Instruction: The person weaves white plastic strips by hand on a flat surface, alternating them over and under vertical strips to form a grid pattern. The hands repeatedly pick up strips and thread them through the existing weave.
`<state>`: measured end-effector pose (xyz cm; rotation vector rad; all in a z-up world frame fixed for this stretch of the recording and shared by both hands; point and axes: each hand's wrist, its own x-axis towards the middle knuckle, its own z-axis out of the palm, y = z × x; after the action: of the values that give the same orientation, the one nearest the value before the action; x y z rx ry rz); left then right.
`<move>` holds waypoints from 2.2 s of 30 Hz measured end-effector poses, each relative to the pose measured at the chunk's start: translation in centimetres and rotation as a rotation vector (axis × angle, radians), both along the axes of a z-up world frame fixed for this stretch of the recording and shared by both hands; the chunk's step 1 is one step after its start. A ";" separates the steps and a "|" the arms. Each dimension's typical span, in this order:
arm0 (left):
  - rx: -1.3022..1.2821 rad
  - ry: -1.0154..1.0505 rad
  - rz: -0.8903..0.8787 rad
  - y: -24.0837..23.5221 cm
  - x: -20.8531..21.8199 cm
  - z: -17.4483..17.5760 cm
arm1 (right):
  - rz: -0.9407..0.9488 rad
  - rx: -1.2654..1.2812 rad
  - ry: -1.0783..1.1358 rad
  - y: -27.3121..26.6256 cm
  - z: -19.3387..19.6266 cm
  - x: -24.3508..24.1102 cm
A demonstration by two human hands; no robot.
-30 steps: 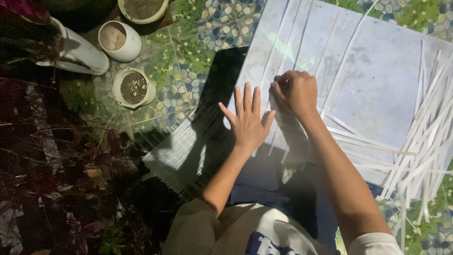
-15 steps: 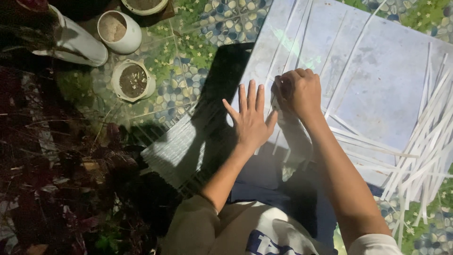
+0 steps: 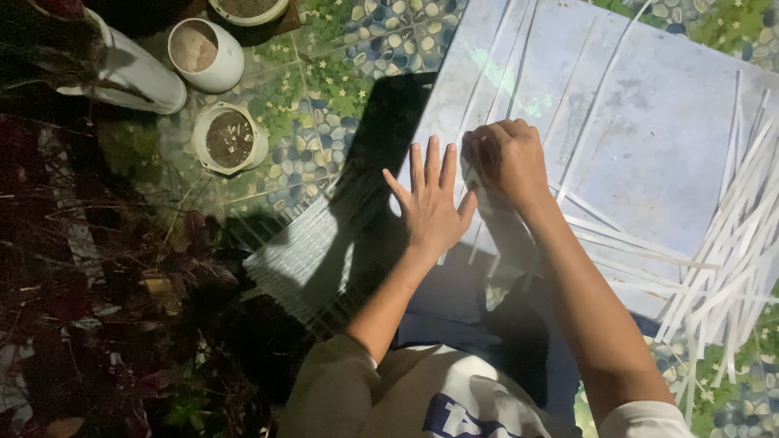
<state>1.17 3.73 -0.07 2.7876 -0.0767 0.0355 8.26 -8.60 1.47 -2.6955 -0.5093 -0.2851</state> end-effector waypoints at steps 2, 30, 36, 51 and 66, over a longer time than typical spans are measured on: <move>0.000 -0.006 0.002 0.0 0.0 -0.1 | -0.002 -0.061 0.004 -0.1 0.4 -0.3; 0.076 -0.008 0.012 -0.3 0.0 -0.3 | -0.074 0.144 0.173 -1.2 1.2 -3.0; 0.080 -0.017 0.021 -0.4 0.0 -0.4 | -0.033 0.006 0.111 -5.7 -0.2 -4.2; 0.093 -0.044 -0.020 -0.2 0.0 -0.2 | -0.079 0.066 0.114 -7.6 -1.0 -6.3; 0.102 0.007 -0.006 -0.4 0.0 0.1 | 0.233 -0.060 0.211 -5.2 0.9 -6.0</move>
<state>1.21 3.32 -0.01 2.8887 -0.0879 0.0211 2.24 -13.79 2.37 -2.6483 -0.7684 0.0790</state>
